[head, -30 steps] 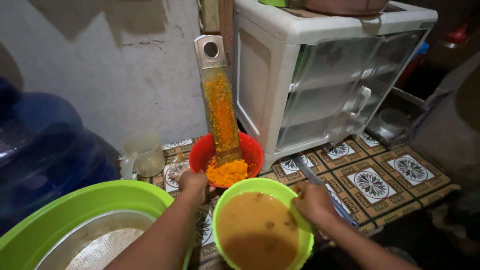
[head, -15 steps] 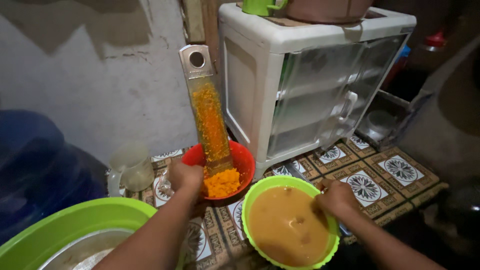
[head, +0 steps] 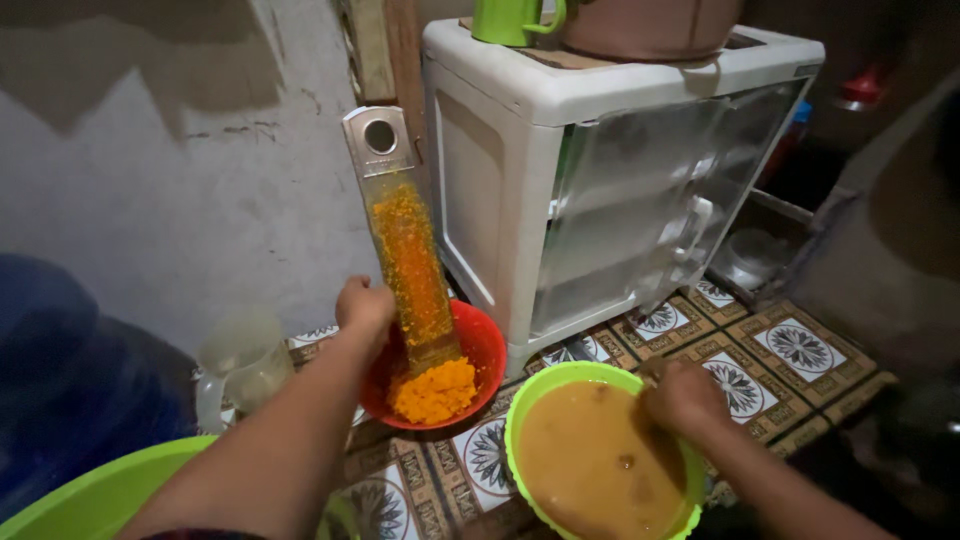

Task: The person grates an orange vegetable using a metal grater into a red bowl, then mixes a brown liquid in a green bowl with their hand. They pour water from a jug onto the grater and into the bowls, and finally pour the liquid through a strainer into a larger green basin.

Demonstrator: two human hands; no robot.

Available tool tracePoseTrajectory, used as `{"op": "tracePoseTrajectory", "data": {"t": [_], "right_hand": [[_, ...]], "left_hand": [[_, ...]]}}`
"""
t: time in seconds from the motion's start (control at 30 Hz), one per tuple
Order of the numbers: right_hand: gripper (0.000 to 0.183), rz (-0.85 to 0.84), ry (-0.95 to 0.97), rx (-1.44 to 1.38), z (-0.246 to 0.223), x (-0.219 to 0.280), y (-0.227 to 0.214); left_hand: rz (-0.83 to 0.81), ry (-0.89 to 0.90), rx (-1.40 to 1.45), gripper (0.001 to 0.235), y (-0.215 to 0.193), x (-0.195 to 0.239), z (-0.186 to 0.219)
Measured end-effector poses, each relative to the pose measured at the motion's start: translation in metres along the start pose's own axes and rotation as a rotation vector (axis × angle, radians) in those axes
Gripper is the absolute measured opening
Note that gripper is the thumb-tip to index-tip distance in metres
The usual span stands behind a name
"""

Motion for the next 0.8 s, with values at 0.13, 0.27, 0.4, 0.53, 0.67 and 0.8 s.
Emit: {"op": "tracePoseTrajectory", "data": {"t": [0.13,0.27,0.4,0.53,0.67,0.8], "right_hand": [[0.043,0.096,-0.224,-0.105,-0.036,-0.001,-0.033],[0.029,-0.079,-0.125,-0.173,-0.048,0.002,-0.022],[0.024,-0.157,-0.159,-0.218,-0.053,0.01,-0.005],[0.02,-0.184,-0.2,-0.327,-0.054,0.016,0.002],[0.022,-0.173,-0.242,-0.334,-0.073,0.018,-0.005],[0.026,-0.245,-0.134,-0.359,-0.089,0.023,-0.002]], "left_hand": [[-0.05,0.083,0.196,0.035,0.012,-0.021,0.029],[-0.013,-0.034,0.278,0.028,0.013,-0.044,0.04],[-0.065,-0.13,0.48,0.022,0.023,-0.058,0.033],[-0.109,-0.055,0.576,0.016,0.033,-0.066,0.031],[-0.155,0.024,0.714,0.012,0.027,-0.058,0.026],[-0.371,-0.038,0.802,0.011,0.015,-0.033,0.017]]}}
Point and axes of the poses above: each hand's wrist, its own x-axis away from the middle knuckle, its own y-axis out of the palm, z = x × y, the point moved 9 cm from there along -x, towards the middle knuckle, and after that the axes turned 13 degrees about -x, right-handed, at the moved point
